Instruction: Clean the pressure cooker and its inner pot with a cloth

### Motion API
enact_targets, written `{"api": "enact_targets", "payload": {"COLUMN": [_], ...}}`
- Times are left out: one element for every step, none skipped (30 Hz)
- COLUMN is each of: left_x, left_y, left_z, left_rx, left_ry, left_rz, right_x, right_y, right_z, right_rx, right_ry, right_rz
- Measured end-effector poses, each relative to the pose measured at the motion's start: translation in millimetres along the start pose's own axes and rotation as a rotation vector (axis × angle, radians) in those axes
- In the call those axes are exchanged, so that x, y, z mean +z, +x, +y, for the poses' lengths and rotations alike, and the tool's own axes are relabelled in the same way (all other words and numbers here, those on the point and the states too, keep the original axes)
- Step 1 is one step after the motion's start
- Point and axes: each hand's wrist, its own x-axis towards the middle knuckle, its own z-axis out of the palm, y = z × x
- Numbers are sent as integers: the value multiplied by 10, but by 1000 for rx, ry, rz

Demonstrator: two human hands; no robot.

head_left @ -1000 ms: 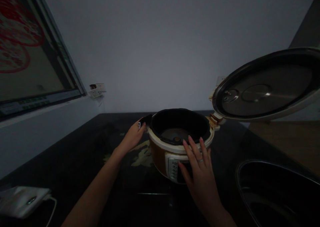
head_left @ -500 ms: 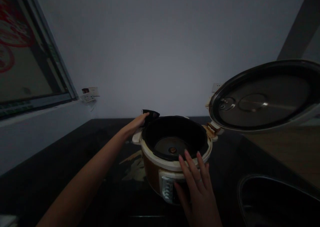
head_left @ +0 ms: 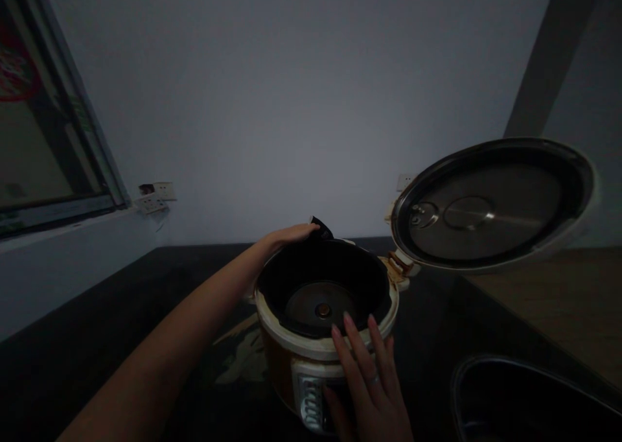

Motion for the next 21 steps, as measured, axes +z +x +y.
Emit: {"api": "enact_targets", "payload": {"left_x": [39, 80, 125, 171, 217, 262, 304, 341, 371, 394, 409, 418, 422, 423, 423, 423, 422, 421, 417, 409, 395], "left_y": [59, 117, 175, 232, 287, 339, 384, 419, 443, 453, 449, 433, 408, 378, 346, 316, 293, 278, 272, 274, 283], "left_z": [41, 83, 125, 169, 216, 264, 312, 360, 403, 440, 470, 491, 504, 510, 510, 506, 498, 487, 473, 456, 436], "left_rx": [-8, -12, -11, -8, -2, 7, 18, 30, 42, 52, 61, 68, 74, 80, 88, 95, 100, 101, 97, 87, 73], "left_ry": [6, 20, 37, 59, 85, 113, 145, 177, 210, 243, 275, 307, 338, 369, 398, 426, 452, 478, 504, 531, 558], "left_rz": [-55, -101, -133, -160, -182, -202, -220, -238, -257, -277, -295, -311, -322, -327, -327, -322, -313, -302, -289, -275, -260], "right_x": [-2, -6, -10, -13, -14, -13, -8, -2, 7, 15, 24, 31, 37, 41, 43, 45, 47, 48, 50, 51, 53], "right_y": [3, 6, 9, 11, 12, 13, 12, 10, 8, 5, 2, 0, -2, -3, -4, -4, -4, -3, -2, 0, 3], "right_z": [-2, -4, -5, -6, -7, -7, -7, -9, -11, -15, -19, -24, -28, -30, -31, -30, -27, -23, -19, -15, -11], "right_rx": [-2, -1, 1, 1, 0, -1, -5, -7, -8, -4, 3, 5, 6, 6, 4, 4, 4, 4, 6, 5, 5], "right_ry": [-5, -10, -15, -22, -28, -34, -36, -36, -34, -32, -29, -25, -21, -14, -4, 7, 19, 30, 40, 46, 50], "right_rz": [5, 7, 8, 8, 10, 13, 17, 21, 27, 31, 32, 34, 34, 32, 27, 22, 20, 18, 18, 19, 18]}}
